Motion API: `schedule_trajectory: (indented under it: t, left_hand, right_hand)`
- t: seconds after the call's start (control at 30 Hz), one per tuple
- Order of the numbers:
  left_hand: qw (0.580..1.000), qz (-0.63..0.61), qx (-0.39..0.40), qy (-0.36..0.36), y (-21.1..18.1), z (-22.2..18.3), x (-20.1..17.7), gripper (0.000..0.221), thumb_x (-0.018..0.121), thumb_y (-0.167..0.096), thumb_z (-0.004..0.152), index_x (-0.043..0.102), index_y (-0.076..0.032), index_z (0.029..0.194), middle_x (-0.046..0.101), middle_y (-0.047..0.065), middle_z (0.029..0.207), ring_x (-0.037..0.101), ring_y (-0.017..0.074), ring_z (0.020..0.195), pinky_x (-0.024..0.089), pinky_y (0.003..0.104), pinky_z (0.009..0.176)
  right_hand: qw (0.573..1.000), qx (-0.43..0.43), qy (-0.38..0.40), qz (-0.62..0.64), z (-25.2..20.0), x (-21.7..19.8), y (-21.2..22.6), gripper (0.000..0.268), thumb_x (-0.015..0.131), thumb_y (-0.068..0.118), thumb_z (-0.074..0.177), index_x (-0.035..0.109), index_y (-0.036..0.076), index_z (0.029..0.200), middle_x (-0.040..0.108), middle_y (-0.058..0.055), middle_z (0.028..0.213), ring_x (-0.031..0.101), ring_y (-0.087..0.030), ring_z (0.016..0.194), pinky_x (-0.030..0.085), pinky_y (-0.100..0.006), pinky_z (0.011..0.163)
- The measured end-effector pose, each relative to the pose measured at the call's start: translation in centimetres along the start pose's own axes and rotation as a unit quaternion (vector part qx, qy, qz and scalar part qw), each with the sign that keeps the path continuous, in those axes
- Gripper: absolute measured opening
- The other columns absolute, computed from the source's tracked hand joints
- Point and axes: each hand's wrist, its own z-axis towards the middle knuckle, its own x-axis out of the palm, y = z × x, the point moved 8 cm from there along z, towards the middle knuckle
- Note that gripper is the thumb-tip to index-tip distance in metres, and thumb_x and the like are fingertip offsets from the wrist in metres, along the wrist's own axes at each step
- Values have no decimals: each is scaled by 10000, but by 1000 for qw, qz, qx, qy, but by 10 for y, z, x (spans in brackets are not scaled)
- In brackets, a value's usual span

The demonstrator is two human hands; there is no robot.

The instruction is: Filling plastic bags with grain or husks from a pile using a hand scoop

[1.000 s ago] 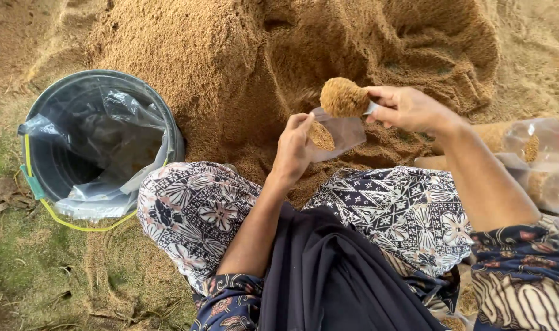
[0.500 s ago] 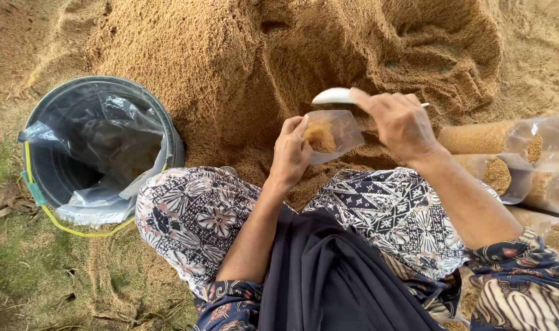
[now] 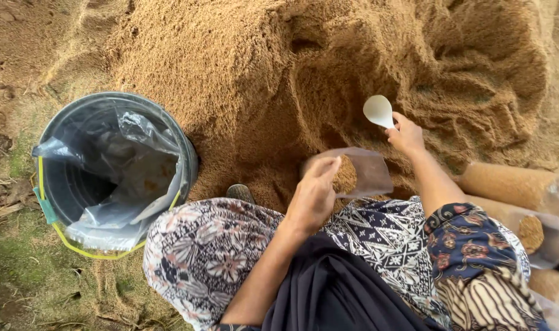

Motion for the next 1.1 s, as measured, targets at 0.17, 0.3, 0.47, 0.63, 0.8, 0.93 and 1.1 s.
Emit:
schedule_trajectory:
  t: [0.17, 0.3, 0.47, 0.63, 0.8, 0.93, 1.1]
  left_hand:
    - [999, 31, 14, 32, 9, 7, 6, 580, 502, 132, 867, 488, 84, 1444, 529, 231, 1368, 589, 397, 1241, 537, 480, 1055]
    - [998, 39, 40, 15, -1, 7, -7, 584, 554, 109, 843, 517, 66, 1425, 531, 214, 1370, 606, 432, 1213, 554, 506, 1023]
    - [998, 53, 36, 1, 4, 10, -6, 591, 549, 50, 818, 557, -1, 1407, 538, 171, 1368, 623, 430, 1163, 557, 502, 1012]
    - [997, 71, 26, 9, 5, 6, -3, 633, 538, 97, 796, 558, -6, 1421, 551, 161, 1358, 641, 403, 1139, 586, 468, 958]
    - [992, 102, 69, -14, 6, 0, 2, 656, 567, 102, 782, 547, -11, 1428, 554, 164, 1359, 632, 432, 1152, 593, 507, 943]
    - [998, 38, 45, -17, -3, -6, -3, 625, 467, 154, 810, 537, 55, 1423, 562, 226, 1339, 627, 423, 1164, 583, 477, 963]
    - [995, -90, -19, -39, 18, -5, 6, 588, 527, 126, 879, 497, 32, 1458, 536, 211, 1389, 608, 408, 1207, 542, 490, 1031]
  right_hand:
    - [998, 48, 29, -30, 11, 44, 10, 575, 647, 334, 895, 557, 246, 1456, 753, -88, 1113, 673, -323, 1126, 501, -459, 1013]
    - [999, 1, 48, -5, 11, 60, 87, 528, 575, 284, 945, 569, 178, 1462, 689, -153, 1289, 614, -387, 1227, 461, -527, 1056]
    - [932, 58, 127, 335, -2, 71, 186, 583, 720, 201, 943, 513, 81, 1474, 651, -277, 1205, 720, -326, 926, 616, -399, 853]
    - [872, 49, 175, 454, 9, 75, 187, 651, 668, 42, 917, 424, 72, 1520, 690, -134, 1054, 680, -121, 689, 654, -280, 623]
    - [881, -3, 199, 430, -32, 4, 208, 606, 634, 45, 921, 445, 48, 1496, 705, -92, 1021, 652, -46, 661, 611, -185, 598]
    - [885, -44, 200, 419, -62, -46, 212, 579, 614, 15, 911, 483, 59, 1473, 710, -119, 994, 641, -42, 635, 591, -179, 575]
    - [891, -67, 216, 393, -124, -115, 227, 589, 600, -27, 904, 498, 52, 1479, 708, -158, 988, 604, -26, 626, 538, -168, 562]
